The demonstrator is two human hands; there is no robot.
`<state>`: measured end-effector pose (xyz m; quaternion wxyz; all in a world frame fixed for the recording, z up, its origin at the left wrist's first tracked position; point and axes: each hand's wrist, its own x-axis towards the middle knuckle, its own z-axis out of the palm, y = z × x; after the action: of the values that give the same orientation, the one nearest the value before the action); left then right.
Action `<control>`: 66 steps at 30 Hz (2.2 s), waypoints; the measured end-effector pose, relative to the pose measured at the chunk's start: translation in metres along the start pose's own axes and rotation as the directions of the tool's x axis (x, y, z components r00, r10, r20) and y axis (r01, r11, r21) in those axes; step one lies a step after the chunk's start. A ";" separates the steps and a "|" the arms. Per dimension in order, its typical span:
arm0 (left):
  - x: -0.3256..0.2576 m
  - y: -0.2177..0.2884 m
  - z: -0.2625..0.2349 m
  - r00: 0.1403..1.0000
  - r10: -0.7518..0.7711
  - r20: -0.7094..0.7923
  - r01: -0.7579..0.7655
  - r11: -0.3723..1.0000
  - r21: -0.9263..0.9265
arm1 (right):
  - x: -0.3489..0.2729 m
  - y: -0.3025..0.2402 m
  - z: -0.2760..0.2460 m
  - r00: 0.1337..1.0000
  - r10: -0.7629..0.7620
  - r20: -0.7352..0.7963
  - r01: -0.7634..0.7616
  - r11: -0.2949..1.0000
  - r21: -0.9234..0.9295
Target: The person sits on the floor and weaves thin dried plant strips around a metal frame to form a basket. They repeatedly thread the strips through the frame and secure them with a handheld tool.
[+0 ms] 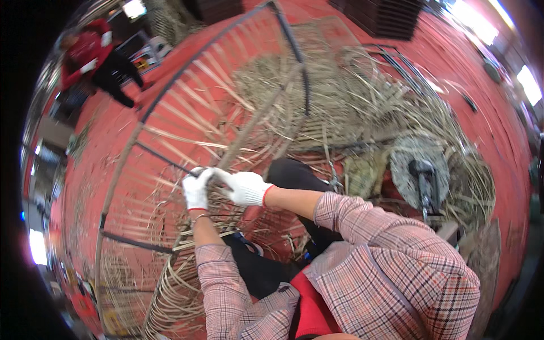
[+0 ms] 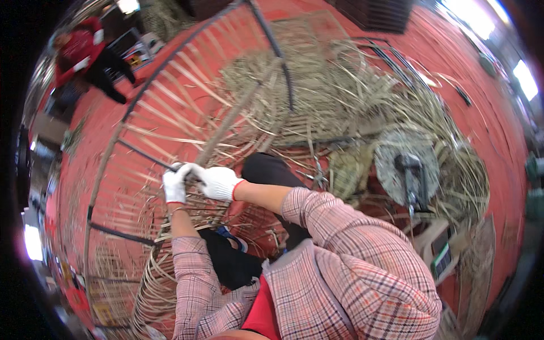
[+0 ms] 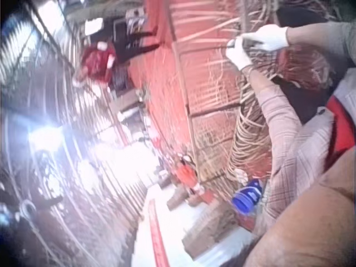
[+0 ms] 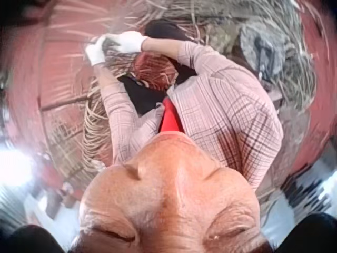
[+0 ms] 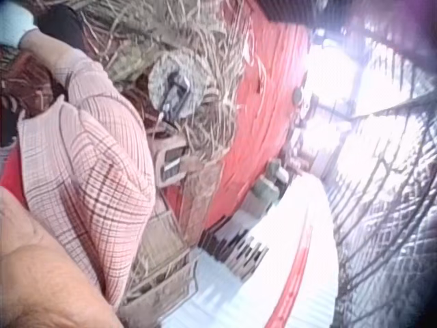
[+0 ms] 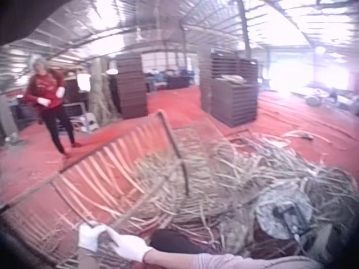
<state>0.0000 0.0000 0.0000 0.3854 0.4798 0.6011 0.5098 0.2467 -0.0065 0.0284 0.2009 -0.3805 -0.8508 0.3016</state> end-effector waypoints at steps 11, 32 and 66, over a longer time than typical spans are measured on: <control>0.005 -0.012 0.025 0.999 -0.024 -0.020 0.024 1.000 -0.019 | -0.373 0.181 -0.153 0.437 0.547 -0.714 -0.854 0.503 -0.137; -0.004 0.007 0.033 0.998 0.026 -0.063 -0.027 1.000 -0.010 | -0.391 0.221 -0.157 0.474 0.766 -0.433 -0.452 0.634 0.627; -0.002 0.006 0.036 0.999 -0.040 -0.005 0.038 0.986 -0.164 | -0.075 0.110 0.075 0.970 0.221 -0.103 -0.136 0.840 0.525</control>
<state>0.0362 0.0066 -0.0007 0.4308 0.4324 0.5682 0.5518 0.3088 -0.0331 -0.1084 0.3334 -0.4139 -0.6812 0.5034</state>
